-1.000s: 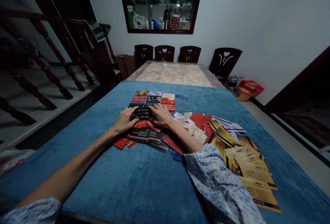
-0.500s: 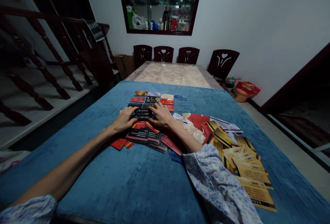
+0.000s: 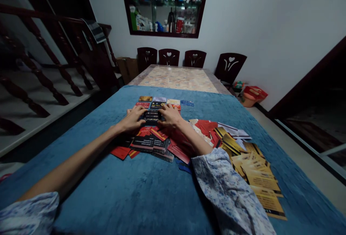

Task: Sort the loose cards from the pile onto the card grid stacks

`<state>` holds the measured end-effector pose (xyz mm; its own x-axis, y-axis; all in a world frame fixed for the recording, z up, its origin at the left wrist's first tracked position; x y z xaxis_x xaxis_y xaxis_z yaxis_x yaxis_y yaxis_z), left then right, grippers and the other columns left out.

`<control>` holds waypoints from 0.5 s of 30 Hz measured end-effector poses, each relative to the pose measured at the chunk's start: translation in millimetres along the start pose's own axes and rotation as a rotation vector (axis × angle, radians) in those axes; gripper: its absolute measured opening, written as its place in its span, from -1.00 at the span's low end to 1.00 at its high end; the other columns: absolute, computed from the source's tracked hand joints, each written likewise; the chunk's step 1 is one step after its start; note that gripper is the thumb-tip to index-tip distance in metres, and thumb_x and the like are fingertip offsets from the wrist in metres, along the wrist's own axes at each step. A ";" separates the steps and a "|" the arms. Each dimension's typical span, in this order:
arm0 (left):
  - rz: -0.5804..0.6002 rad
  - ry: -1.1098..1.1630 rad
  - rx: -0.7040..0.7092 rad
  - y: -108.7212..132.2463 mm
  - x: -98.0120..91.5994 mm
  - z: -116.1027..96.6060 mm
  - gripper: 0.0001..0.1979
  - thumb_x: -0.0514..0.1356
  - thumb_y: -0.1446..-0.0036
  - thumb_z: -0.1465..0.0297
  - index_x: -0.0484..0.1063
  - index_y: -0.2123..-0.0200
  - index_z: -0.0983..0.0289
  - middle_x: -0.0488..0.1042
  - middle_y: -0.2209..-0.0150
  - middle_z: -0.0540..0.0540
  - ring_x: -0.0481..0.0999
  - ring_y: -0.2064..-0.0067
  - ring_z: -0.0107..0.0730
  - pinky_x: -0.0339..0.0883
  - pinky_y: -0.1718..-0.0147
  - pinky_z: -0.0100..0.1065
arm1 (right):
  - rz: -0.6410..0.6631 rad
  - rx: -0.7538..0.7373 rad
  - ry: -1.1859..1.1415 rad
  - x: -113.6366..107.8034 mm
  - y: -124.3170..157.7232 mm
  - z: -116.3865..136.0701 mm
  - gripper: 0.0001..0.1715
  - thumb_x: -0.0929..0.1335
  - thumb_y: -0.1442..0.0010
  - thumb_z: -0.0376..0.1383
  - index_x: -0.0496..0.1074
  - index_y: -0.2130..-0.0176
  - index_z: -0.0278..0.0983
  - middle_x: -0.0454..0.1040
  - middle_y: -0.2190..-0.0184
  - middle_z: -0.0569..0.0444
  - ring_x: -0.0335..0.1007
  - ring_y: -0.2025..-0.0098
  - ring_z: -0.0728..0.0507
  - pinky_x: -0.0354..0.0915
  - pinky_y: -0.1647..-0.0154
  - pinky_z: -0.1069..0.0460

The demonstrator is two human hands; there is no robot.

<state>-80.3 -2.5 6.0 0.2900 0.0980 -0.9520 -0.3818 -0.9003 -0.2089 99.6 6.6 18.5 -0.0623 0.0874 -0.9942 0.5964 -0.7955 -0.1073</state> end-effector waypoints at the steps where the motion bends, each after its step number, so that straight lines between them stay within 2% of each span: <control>1: 0.006 -0.008 0.000 -3.1 0.0 -0.2 -0.51 0.23 -0.10 0.44 0.41 -0.14 0.23 0.36 -0.13 0.24 0.26 -0.20 0.10 0.15 -0.13 0.12 | 0.004 0.003 0.007 -1.0 -1.5 -1.6 -0.35 0.40 -0.24 -0.06 0.40 -0.23 -0.27 0.37 -0.17 -0.21 0.16 -0.19 -0.38 0.23 -0.08 -0.23; 7: 0.028 -0.046 -0.018 -20.7 0.8 0.9 -0.54 0.25 -0.08 0.43 0.45 -0.10 0.20 0.38 -0.16 0.25 0.24 -0.22 0.14 0.17 -0.12 0.15 | 0.019 0.026 0.018 0.1 -13.0 -13.2 -0.38 0.42 -0.21 -0.07 0.43 -0.20 -0.22 0.39 -0.16 -0.20 0.17 -0.17 -0.39 0.27 -0.01 -0.21; 15: 0.040 -0.047 -0.043 -39.7 5.6 9.4 -0.51 0.26 -0.07 0.39 0.47 -0.12 0.19 0.38 -0.18 0.26 0.25 -0.23 0.18 0.20 -0.10 0.12 | 0.046 0.097 0.013 0.6 -25.8 -21.0 -0.38 0.44 -0.19 -0.09 0.44 -0.20 -0.19 0.40 -0.18 -0.18 0.18 -0.19 -0.40 0.29 -0.04 -0.24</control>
<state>-71.8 37.8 6.9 0.2331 0.0809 -0.9691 -0.3537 -0.9212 -0.1619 101.0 39.7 20.7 -0.0257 0.0564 -0.9981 0.5179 -0.8532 -0.0615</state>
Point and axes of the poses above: each hand's wrist, its own y-axis away from the middle knuckle, its own x-axis out of the palm, z = x × y, the point moved 5 cm from there along -y, towards the middle knuckle
